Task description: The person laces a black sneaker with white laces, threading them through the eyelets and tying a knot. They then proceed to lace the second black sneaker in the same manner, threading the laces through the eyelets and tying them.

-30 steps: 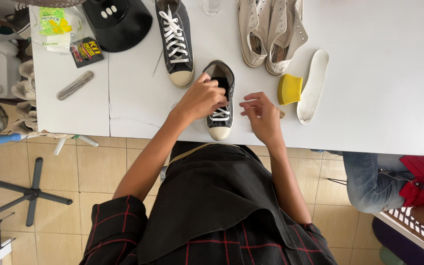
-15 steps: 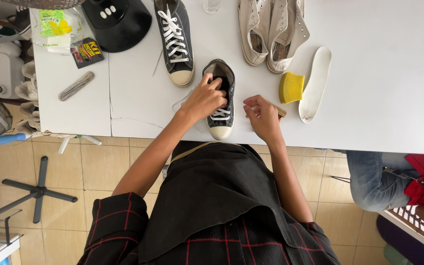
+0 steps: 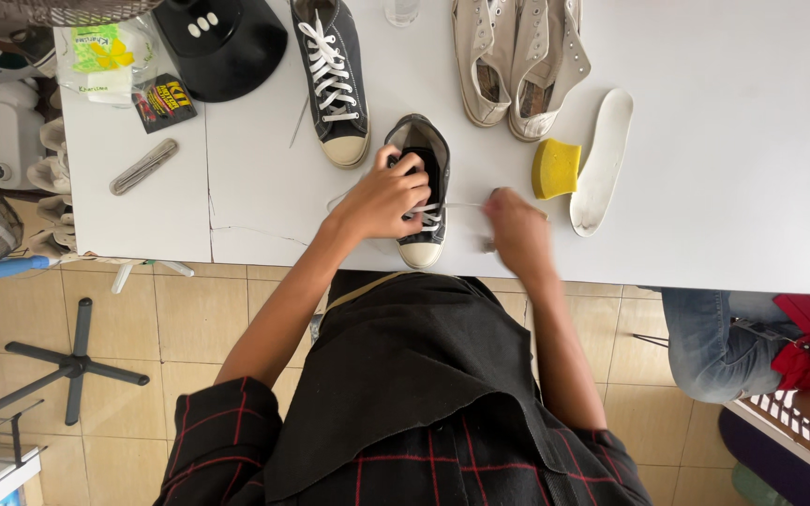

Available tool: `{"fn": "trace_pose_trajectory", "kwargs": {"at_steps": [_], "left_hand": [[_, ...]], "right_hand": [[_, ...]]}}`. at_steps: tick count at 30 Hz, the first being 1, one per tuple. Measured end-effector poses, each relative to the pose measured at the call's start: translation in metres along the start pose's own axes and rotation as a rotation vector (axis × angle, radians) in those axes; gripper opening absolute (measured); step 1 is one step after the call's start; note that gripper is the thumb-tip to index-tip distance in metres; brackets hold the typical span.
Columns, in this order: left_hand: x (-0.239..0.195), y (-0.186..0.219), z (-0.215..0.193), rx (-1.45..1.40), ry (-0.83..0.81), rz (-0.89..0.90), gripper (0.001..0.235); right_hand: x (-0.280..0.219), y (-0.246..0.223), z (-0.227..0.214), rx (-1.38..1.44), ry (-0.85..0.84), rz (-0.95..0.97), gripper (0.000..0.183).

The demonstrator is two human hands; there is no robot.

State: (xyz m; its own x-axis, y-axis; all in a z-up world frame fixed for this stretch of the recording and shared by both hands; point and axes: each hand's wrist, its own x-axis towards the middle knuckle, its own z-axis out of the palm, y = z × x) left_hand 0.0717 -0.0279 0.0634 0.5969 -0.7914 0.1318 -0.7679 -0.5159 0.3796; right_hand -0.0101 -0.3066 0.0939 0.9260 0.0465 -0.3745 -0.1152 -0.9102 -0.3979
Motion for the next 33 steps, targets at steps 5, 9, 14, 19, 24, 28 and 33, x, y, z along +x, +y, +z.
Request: {"fn": "trace_pose_trajectory", "kwargs": {"at_steps": [5,9,14,19,24,28,33], "left_hand": [[-0.049,0.012,-0.036,-0.003,0.09,-0.128,0.009],[-0.082,0.008,-0.018,-0.141,0.194,-0.261,0.014],[-0.091,0.017,-0.012,-0.76,0.421,-0.454,0.008],[-0.081,0.023,0.013,-0.778,0.501,-0.426,0.014],[-0.072,0.038,0.006,-0.609,0.399,-0.425,0.014],[-0.077,0.017,0.021,-0.54,0.437,-0.404,0.019],[-0.07,-0.002,0.005,-0.274,0.27,-0.399,0.018]], "right_hand": [[-0.038,0.067,-0.063,-0.061,0.264,0.459,0.015],[-0.012,0.075,-0.037,-0.077,0.308,0.654,0.013],[0.01,-0.012,-0.002,0.17,0.224,-0.234,0.021],[0.021,-0.018,0.033,-0.027,0.133,-0.298,0.019],[-0.003,0.021,0.001,0.006,0.231,-0.071,0.01],[-0.008,-0.003,-0.018,-0.081,0.233,-0.013,0.022],[0.023,-0.021,0.027,0.019,0.102,-0.299,0.025]]}}
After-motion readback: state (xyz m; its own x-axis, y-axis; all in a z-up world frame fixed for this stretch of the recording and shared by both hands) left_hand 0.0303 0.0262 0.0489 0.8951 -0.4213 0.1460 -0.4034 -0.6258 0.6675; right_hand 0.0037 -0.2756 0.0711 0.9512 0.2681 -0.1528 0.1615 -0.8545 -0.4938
